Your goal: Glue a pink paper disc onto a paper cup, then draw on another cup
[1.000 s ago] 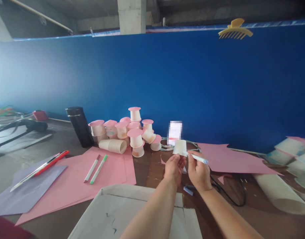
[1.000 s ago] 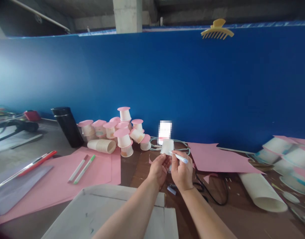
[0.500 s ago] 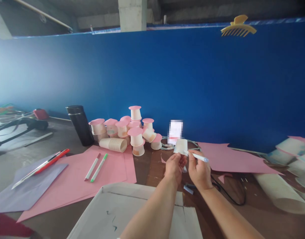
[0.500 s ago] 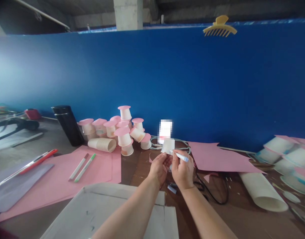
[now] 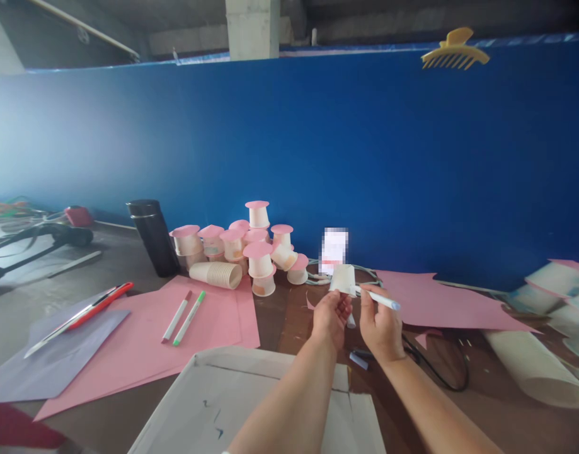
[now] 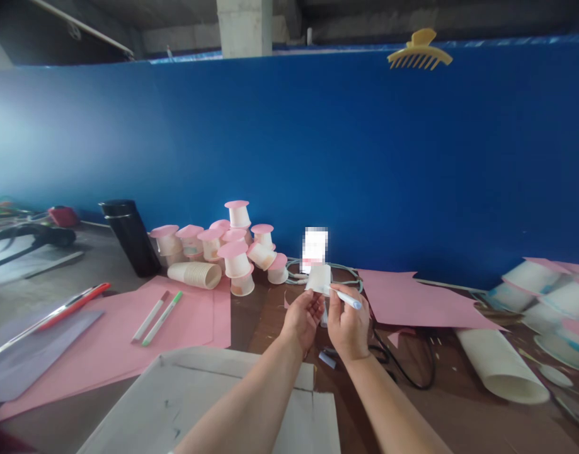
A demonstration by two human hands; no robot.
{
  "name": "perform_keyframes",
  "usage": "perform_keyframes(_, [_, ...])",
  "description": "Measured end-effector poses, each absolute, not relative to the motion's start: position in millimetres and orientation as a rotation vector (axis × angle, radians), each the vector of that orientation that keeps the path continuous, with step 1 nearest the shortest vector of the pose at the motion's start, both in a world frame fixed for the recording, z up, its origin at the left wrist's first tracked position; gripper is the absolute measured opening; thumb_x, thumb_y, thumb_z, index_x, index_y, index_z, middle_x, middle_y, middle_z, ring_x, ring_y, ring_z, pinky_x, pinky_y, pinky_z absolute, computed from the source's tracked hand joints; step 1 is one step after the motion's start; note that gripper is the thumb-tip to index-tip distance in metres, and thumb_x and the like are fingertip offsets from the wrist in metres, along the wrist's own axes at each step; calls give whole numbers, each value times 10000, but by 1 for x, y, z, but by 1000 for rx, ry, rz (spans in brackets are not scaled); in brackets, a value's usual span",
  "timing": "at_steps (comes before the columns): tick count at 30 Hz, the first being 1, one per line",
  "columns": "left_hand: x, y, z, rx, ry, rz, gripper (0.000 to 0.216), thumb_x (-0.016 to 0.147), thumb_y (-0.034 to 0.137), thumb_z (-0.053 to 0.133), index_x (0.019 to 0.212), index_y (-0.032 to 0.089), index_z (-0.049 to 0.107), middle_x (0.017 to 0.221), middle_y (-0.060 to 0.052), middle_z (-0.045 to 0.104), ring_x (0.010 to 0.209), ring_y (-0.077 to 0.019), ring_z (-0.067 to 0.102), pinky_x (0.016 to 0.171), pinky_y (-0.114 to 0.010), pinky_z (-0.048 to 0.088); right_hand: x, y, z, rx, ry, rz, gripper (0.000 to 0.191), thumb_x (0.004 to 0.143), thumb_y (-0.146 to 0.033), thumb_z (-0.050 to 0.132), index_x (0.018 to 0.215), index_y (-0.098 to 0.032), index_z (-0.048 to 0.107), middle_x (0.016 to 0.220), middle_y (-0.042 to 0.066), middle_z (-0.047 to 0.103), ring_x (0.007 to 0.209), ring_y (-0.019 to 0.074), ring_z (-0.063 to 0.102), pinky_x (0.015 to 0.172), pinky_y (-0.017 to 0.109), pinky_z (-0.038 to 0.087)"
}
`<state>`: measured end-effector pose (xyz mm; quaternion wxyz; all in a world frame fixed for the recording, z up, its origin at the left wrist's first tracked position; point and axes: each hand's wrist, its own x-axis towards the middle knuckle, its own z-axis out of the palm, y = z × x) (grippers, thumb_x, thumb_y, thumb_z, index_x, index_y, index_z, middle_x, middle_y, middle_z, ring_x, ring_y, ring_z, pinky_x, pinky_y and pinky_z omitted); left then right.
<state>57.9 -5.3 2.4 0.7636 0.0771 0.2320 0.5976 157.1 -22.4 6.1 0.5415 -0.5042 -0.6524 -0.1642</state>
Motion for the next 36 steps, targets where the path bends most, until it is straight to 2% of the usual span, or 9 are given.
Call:
perform_keyframes(16, [59,-4,2,180,499,1309,59,809,134,594,812,84,625,754,-87,647,636,-105,623,605,-189,511,156,-22,4,-1224,-1578,-393,182,921,-286,466,985,-169,590,931,102,670,893,226,616,822,395,481])
perform_keyframes(22, [55,-4,5,134,466,1371,46,816,127,595,810,88,620,795,-100,659,668,-109,636,656,-205,527,156,-26,14,-1221,-1463,-350,201,928,-290,455,1006,-165,591,937,112,661,884,219,628,788,366,501])
perform_keyframes(27, [55,-3,2,198,446,1388,59,795,155,636,811,99,629,791,-83,654,689,-110,635,675,-215,522,156,-27,19,-1247,-1376,-295,239,932,-312,441,1023,-152,592,905,121,665,849,225,640,748,362,513])
perform_keyframes(36, [61,-5,1,408,510,1324,166,725,241,719,749,110,621,667,-45,612,631,-105,600,615,-199,479,156,-27,19,-1186,-1407,-365,234,922,-295,458,1055,-162,597,968,108,641,907,217,613,805,377,501])
